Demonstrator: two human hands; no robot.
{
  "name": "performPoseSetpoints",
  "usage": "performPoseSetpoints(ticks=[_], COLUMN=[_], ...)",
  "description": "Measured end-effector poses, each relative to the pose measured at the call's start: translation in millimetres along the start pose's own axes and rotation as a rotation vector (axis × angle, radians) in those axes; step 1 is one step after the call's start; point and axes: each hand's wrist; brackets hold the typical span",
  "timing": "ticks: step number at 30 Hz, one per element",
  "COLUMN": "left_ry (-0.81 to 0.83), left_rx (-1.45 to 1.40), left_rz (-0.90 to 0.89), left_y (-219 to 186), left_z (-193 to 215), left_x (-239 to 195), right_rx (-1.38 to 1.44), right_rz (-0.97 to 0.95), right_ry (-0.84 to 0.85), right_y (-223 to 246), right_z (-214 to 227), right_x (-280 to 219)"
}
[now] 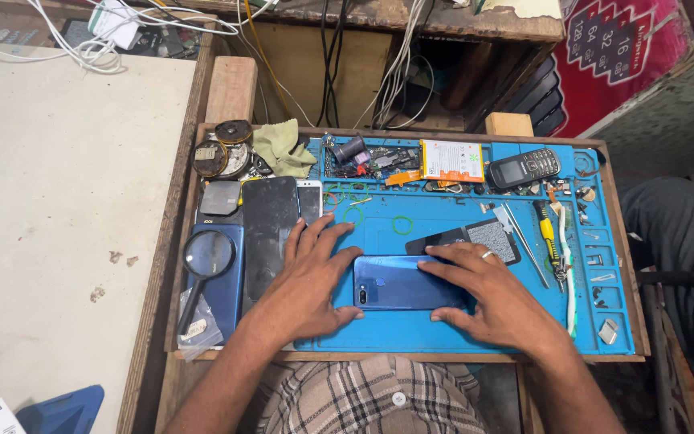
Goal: The person disassembles a blue smartphone, removes the back cover and internal components, and reassembles it. They handle the phone, battery, and internal parts by hand, placing components on a blue work mat and then closing the device.
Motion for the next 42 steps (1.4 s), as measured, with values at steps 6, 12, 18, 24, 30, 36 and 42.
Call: performPoseSetpoints(ticks=[6, 12, 18, 24, 30, 36, 42], left_ry=[-0.045, 0.113, -0.129, -0.176, -0.215, -0.262, -0.401], left_rx=[-0.019, -0.311, -0.997, -1.121, -1.038, -1.023, -0.717], left_rz=[-0.049, 0.117, 0.195, 0.268, 0.264, 0.252, 0.164], left_y=[-0.8, -4.5, -3.7, 11.8, 10.6, 3.8, -1.0], left_z=[-0.4, 1.6, -25.6, -50.3, -50.6, -45.0, -42.5], left_x=[0.9, -0.3, 2.9, 10.7, 6.8, 4.8, 3.6], right_rx=[0.011, -0.044, -0.091, -0.112, -0.064, 0.627, 0.992], right_rz=[0.118, 0.219, 0.241, 0.208, 0.183, -0.096, -0.310], right_ry=[-0.194, -0.365, -0.516, -0.530, -0.526, -0.595, -0.575], right_y=[-3.2, -5.1, -5.9, 2.4, 6.6, -10.6, -53.1], right_z=[-9.9, -15.4, -16.0, -18.5, -17.6, -27.9, -57.5], right_x=[-10.6, -16.2, -13.7, -14.8, -14.3, -20.8, -30.6])
Point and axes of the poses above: each hand's wrist, its own x-axis towards the middle knuckle, its own z-axis out of the back of the hand, y = z × x, and after that the axes turned 2 degrees about -x, right-handed
